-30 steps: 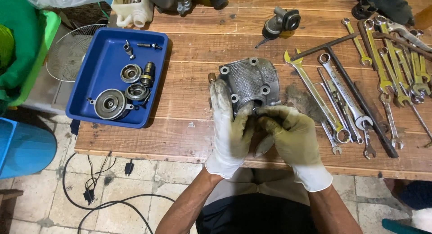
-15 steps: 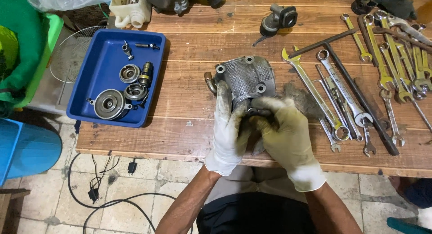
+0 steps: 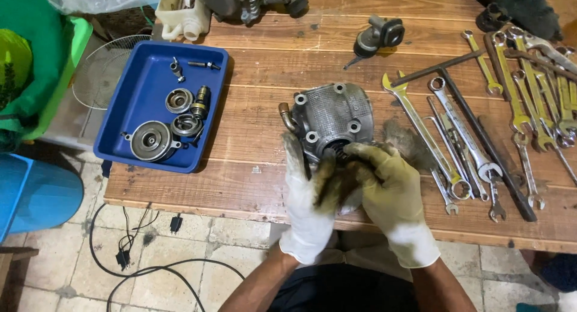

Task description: Cleaning a motorcycle cylinder head and attempting to install a valve spring into its seat.

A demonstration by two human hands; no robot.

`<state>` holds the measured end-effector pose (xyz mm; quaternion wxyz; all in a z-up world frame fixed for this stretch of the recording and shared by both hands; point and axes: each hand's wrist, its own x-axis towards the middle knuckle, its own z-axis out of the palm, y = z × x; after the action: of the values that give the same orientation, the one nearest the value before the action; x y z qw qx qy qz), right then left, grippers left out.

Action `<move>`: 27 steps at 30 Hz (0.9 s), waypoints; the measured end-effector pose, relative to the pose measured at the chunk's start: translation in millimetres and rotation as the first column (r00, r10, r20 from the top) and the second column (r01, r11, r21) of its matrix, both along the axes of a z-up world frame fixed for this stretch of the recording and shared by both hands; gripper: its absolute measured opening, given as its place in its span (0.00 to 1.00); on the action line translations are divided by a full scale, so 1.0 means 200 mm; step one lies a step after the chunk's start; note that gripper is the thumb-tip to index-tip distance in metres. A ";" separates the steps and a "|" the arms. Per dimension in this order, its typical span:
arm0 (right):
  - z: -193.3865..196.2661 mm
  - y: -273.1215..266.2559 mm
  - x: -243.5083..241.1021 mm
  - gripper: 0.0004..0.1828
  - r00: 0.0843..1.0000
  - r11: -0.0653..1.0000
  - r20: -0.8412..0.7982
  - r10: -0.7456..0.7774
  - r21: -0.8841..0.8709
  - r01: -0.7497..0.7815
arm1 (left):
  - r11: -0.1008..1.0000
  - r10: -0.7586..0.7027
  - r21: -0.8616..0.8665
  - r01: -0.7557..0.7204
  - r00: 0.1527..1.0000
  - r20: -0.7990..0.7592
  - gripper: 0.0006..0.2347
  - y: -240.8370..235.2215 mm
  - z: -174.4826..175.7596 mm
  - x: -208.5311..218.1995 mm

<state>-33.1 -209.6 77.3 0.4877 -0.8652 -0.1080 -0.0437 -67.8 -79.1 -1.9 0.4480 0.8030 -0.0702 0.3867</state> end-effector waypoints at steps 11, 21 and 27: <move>-0.03 0.01 -0.03 0.19 1.000 0.998 0.010 -0.027 -0.055 0.028 | 0.992 0.056 0.123 -0.039 0.989 -0.136 0.19 -0.10 -0.07 -0.05; -0.07 0.03 -0.07 0.21 0.991 0.965 -0.103 -0.088 0.238 0.110 | 0.992 -0.108 -0.085 0.094 0.977 -0.183 0.21 -0.09 -0.14 -0.08; -0.09 0.07 -0.09 0.16 0.983 0.979 0.036 -0.179 0.105 0.175 | 0.997 -0.043 -0.069 0.038 0.997 -0.068 0.17 -0.10 -0.19 -0.04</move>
<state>-51.0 -196.2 58.7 0.5226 -0.8443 -0.0393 -0.1119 -76.1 -99.7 -38.9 0.4851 0.7987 -0.0578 0.3514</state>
